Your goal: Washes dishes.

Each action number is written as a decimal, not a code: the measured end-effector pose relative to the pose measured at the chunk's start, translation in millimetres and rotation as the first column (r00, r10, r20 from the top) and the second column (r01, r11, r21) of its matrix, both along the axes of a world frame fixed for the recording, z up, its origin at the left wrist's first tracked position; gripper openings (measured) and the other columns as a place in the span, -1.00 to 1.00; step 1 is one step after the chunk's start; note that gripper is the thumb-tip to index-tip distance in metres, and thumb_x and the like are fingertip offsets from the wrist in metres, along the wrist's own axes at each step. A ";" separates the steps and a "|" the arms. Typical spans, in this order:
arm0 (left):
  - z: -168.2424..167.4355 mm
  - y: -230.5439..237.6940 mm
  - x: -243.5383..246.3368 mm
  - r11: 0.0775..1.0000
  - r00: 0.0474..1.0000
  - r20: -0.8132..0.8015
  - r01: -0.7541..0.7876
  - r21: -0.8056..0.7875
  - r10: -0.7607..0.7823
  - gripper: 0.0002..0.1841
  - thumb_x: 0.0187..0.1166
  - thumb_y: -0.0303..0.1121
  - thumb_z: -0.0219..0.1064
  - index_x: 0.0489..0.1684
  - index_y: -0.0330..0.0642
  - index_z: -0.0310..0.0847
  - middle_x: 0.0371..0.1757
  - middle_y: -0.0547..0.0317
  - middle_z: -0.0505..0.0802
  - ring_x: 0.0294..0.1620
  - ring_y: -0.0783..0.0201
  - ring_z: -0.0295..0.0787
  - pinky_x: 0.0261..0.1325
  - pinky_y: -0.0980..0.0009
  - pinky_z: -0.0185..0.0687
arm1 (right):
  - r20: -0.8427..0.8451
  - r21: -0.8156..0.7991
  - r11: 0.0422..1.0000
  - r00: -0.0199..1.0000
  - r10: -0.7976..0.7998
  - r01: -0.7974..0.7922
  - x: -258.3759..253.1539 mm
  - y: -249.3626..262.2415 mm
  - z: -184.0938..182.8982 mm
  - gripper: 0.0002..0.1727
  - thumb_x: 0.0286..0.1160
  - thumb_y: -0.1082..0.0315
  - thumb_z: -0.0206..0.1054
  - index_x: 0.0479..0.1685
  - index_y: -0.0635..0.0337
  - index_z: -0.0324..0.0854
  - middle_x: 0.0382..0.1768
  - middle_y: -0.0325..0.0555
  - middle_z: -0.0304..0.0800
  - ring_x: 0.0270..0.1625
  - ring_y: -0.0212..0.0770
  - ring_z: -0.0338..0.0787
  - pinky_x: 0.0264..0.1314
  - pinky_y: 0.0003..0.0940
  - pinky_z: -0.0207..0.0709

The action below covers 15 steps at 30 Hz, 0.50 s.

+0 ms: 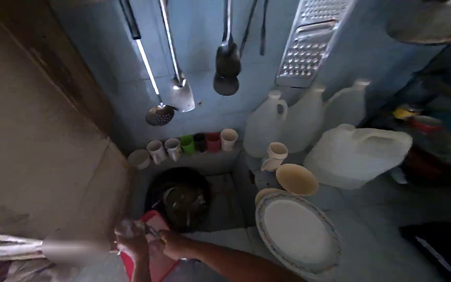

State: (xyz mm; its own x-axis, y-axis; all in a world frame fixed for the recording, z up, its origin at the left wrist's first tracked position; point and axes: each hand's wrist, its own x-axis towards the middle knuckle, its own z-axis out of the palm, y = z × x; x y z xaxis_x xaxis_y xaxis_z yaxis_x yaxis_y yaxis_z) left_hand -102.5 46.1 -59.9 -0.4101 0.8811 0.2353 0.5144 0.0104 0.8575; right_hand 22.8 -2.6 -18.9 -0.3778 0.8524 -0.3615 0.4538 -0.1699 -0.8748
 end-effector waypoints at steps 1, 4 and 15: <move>-1.8 -3.1 6.6 1.000 0.994 0.108 -0.011 -0.020 0.013 -0.34 0.47 -0.58 0.46 0.52 -0.73 0.27 0.33 -0.66 0.65 0.38 -0.36 0.64 0.55 -0.07 0.46 | -0.013 0.020 1.000 1.000 -0.013 0.013 -0.3 0.7 -0.6 -0.60 0.80 0.38 0.08 0.42 0.53 0.41 0.17 0.43 0.63 0.16 0.22 0.69 0.25 0.10 0.50; -9.0 -18.1 26.4 0.997 0.890 0.452 0.076 -0.032 -0.053 -0.53 0.57 -0.61 0.34 0.42 -0.65 0.38 0.11 -0.38 0.77 0.02 0.04 0.80 0.19 0.13 0.75 | -0.075 0.089 0.993 0.995 -0.066 0.073 0.5 2.2 1.5 -0.53 0.71 0.50 0.11 0.54 0.54 0.36 0.36 0.47 0.59 0.39 0.22 0.64 0.52 0.05 0.42; 26.0 -7.0 9.9 0.999 0.748 0.662 -0.048 -0.018 0.048 -0.67 0.80 -0.43 0.12 0.36 -0.52 0.39 -0.15 0.01 0.71 -0.29 0.36 0.70 -0.13 0.38 0.73 | 0.017 0.130 0.983 0.990 -0.137 0.134 12.0 12.3 11.2 -0.55 0.92 0.26 -0.12 0.42 0.46 0.44 0.03 0.27 0.66 0.01 0.03 0.68 0.20 -0.06 0.54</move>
